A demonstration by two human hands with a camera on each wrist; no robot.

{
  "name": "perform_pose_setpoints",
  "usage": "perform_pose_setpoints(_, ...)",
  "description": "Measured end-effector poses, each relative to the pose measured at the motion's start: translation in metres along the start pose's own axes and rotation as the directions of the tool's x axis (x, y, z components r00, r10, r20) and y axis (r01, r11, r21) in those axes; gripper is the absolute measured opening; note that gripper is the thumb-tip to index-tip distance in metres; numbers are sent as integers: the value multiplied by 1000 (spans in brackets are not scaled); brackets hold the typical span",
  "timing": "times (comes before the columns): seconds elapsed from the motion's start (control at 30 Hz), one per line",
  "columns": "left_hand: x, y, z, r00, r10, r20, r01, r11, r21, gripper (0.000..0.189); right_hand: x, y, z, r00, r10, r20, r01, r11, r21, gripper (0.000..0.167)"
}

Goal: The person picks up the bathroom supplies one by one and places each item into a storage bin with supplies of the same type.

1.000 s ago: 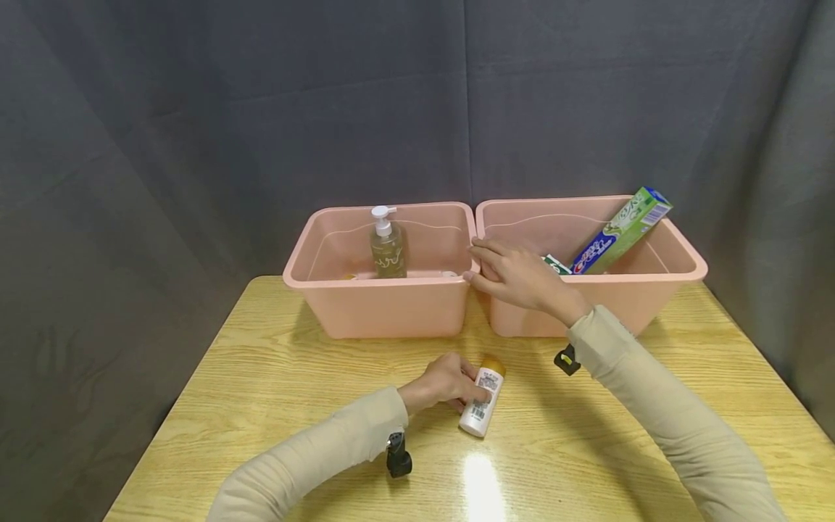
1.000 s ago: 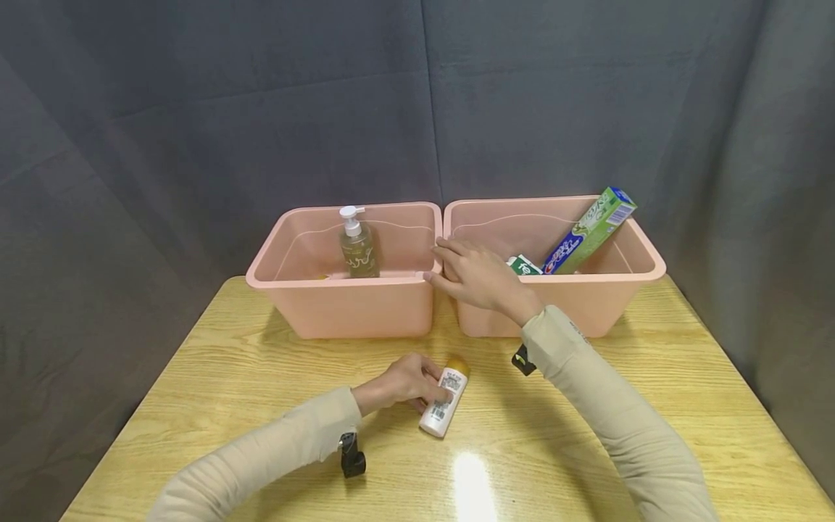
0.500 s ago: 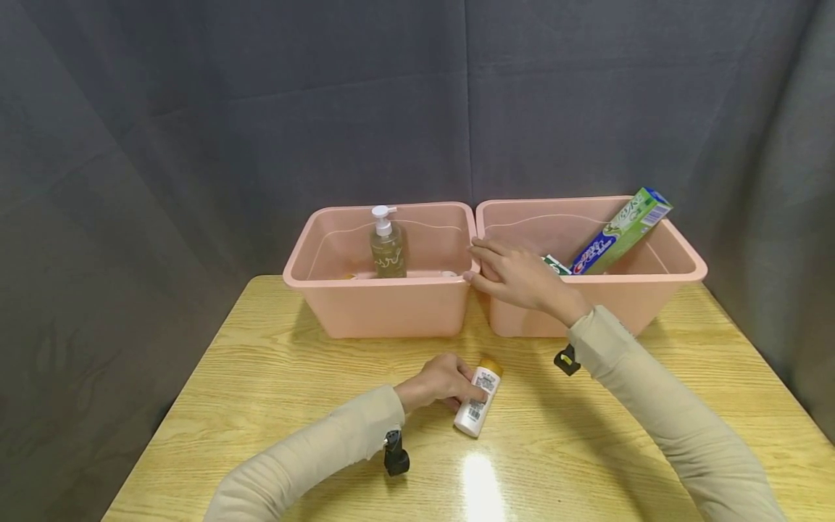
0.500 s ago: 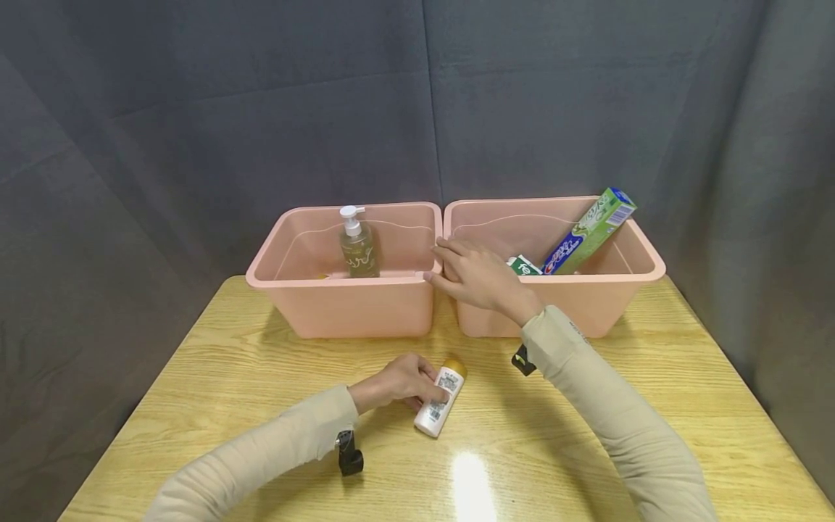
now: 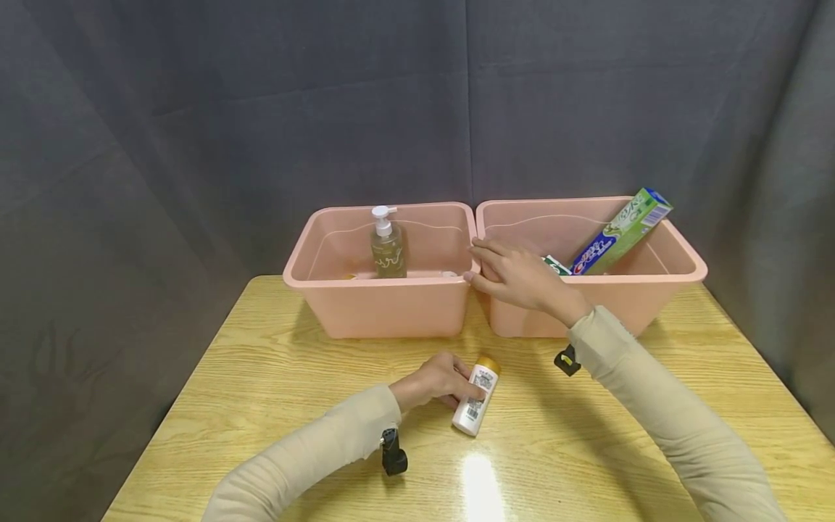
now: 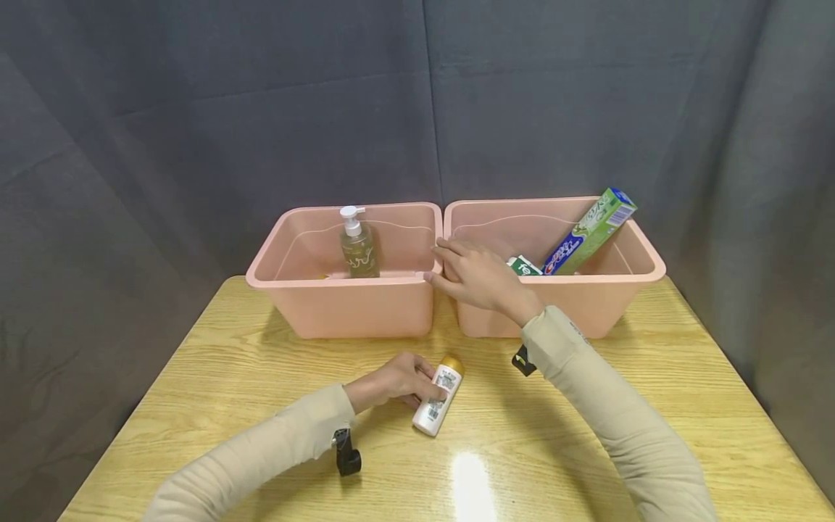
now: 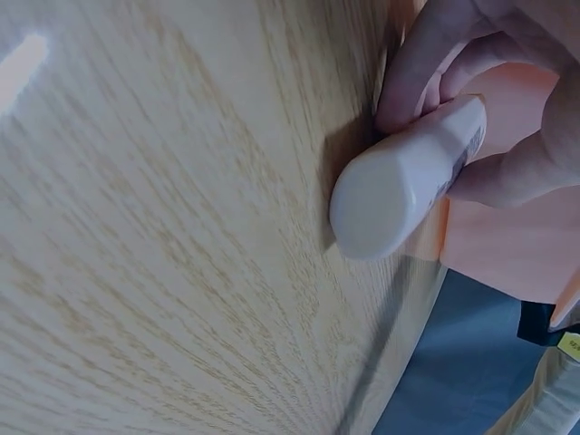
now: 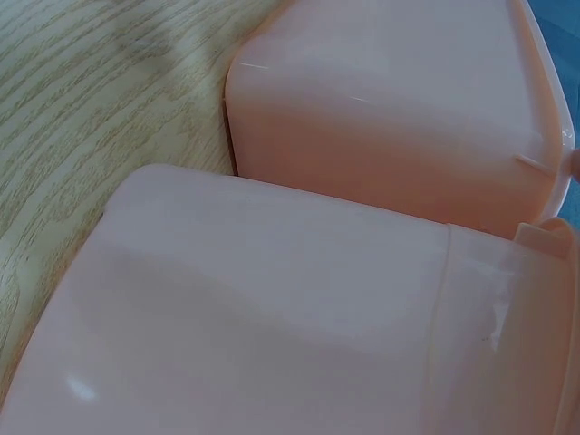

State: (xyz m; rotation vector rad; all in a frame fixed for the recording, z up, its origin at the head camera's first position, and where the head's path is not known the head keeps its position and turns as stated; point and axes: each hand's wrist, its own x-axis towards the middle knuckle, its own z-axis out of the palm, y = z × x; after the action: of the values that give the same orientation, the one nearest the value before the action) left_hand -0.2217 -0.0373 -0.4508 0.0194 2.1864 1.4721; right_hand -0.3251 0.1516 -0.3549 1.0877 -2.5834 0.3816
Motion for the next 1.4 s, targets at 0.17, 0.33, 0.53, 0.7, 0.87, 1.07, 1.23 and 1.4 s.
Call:
perform_pose_setpoints(0.17, 0, -2, -2, 1000, 19, 20, -19, 1000, -13, 28, 1, 1, 2, 1000, -20, -14, 20, 1000, -7, 60)
perform_pose_setpoints(0.33, 0, -3, -4, 999, 30, 24, -29, 999, -24, 27, 1, 1, 2, 999, -26, -22, 26, 1000, -15, 60)
perform_pose_setpoints(0.53, -1, -4, -7, 999, 28, 20, -27, 999, -38, 30, 1, 0, 1, 1000, -10, -17, 10, 1000, -6, 60)
perform_pose_setpoints(0.7, -2, -4, -8, 999, 35, 29, -34, 998, -44, 32, 2, 1, 3, 1000, -8, -17, 8, 1000, 1, 59)
perform_pose_setpoints(0.87, -2, -5, -9, 999, 45, 25, -44, 998, -45, 35, 1, 0, 2, 1000, 2, -16, -2, 1000, 2, 60)
perform_pose_setpoints(1.07, -2, -4, -12, 999, 49, 8, -48, 998, -32, 34, 1, 1, 2, 1000, -5, -22, 5, 1000, -1, 59)
perform_pose_setpoints(1.23, -3, -3, -15, 999, 49, 6, -49, 998, -41, 35, 0, 1, 2, 1000, -5, -22, 5, 1000, -7, 60)
perform_pose_setpoints(1.4, -5, -1, -18, 998, 60, 19, -59, 995, -77, 35, 1, 0, 0, 1000, -2, -20, 2, 1000, 1, 60)
